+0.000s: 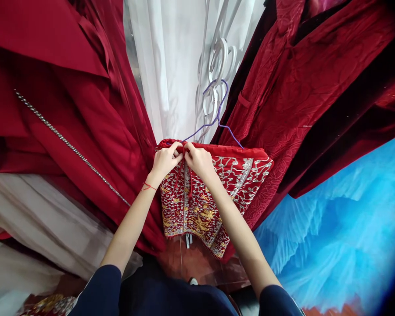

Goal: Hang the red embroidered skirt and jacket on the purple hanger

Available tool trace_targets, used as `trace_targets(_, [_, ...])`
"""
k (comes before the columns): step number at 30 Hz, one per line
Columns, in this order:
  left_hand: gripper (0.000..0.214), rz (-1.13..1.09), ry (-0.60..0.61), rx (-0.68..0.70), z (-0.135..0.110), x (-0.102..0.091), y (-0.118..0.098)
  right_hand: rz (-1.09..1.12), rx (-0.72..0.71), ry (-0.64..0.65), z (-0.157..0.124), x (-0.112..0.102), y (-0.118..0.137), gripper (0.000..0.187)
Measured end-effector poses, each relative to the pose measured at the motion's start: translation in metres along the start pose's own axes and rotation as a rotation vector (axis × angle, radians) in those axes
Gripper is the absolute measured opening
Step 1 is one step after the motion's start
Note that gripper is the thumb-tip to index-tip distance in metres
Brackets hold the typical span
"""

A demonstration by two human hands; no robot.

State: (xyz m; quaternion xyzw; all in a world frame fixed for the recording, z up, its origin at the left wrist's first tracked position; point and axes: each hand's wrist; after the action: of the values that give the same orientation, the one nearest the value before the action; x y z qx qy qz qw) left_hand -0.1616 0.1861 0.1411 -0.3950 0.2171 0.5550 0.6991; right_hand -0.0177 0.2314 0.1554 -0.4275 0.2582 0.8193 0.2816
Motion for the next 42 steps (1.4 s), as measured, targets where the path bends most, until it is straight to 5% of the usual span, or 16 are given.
trace_targets(4, [0.023, -0.029, 0.018, 0.021, 0.0, 0.002, 0.007, 0.066, -0.021, -0.045, -0.002, 0.001, -0.004, 0.023])
trace_targets(9, [0.018, -0.122, -0.115, 0.026, -0.007, 0.01, 0.006, 0.273, -0.097, -0.117, -0.009, -0.002, -0.023, 0.014])
trace_targets(13, [0.035, -0.142, -0.297, -0.115, -0.009, 0.021, -0.004, 0.321, -0.08, -0.28, -0.014, -0.007, -0.047, 0.014])
trace_targets(16, [0.05, -0.26, -0.326, -0.193, -0.006, 0.024, -0.011, 0.34, -0.001, -0.392, -0.019, -0.016, -0.062, 0.016])
trace_targets(23, [0.058, -0.279, -0.164, -0.201, 0.002, 0.007, -0.023, 0.228, -0.127, -0.107, -0.016, -0.023, -0.032, 0.03])
trace_targets(26, [0.068, -0.48, -0.068, -0.241, 0.001, -0.001, -0.017, 0.232, -0.113, -0.032, -0.009, -0.016, -0.02, 0.022])
trace_targets(30, [0.072, -0.818, -0.116, -0.309, -0.002, -0.004, -0.004, 0.583, -0.08, -0.029, -0.006, -0.009, -0.027, 0.02])
trace_targets(36, [0.06, -0.998, -0.281, -0.337, -0.002, -0.004, -0.006, 1.211, -0.034, 0.158, -0.012, -0.006, -0.04, 0.02])
trace_targets(39, [0.067, -0.959, -0.232, -0.327, -0.001, -0.012, -0.004, 1.22, -0.116, 0.125, -0.014, -0.013, -0.048, 0.007])
trace_targets(42, [0.074, -0.92, -0.145, -0.317, -0.003, -0.026, 0.007, 1.112, -0.101, 0.006, -0.018, -0.027, -0.062, 0.016])
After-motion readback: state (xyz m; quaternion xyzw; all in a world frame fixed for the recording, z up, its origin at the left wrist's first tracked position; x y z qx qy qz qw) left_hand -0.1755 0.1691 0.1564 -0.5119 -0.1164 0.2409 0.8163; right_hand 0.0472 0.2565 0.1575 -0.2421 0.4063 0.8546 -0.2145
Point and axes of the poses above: each hand's wrist, its own z-axis towards the middle knuckle, its own x-axis out of the palm, y = z × x, and after that the axes turned 1 degree about z, right-handed
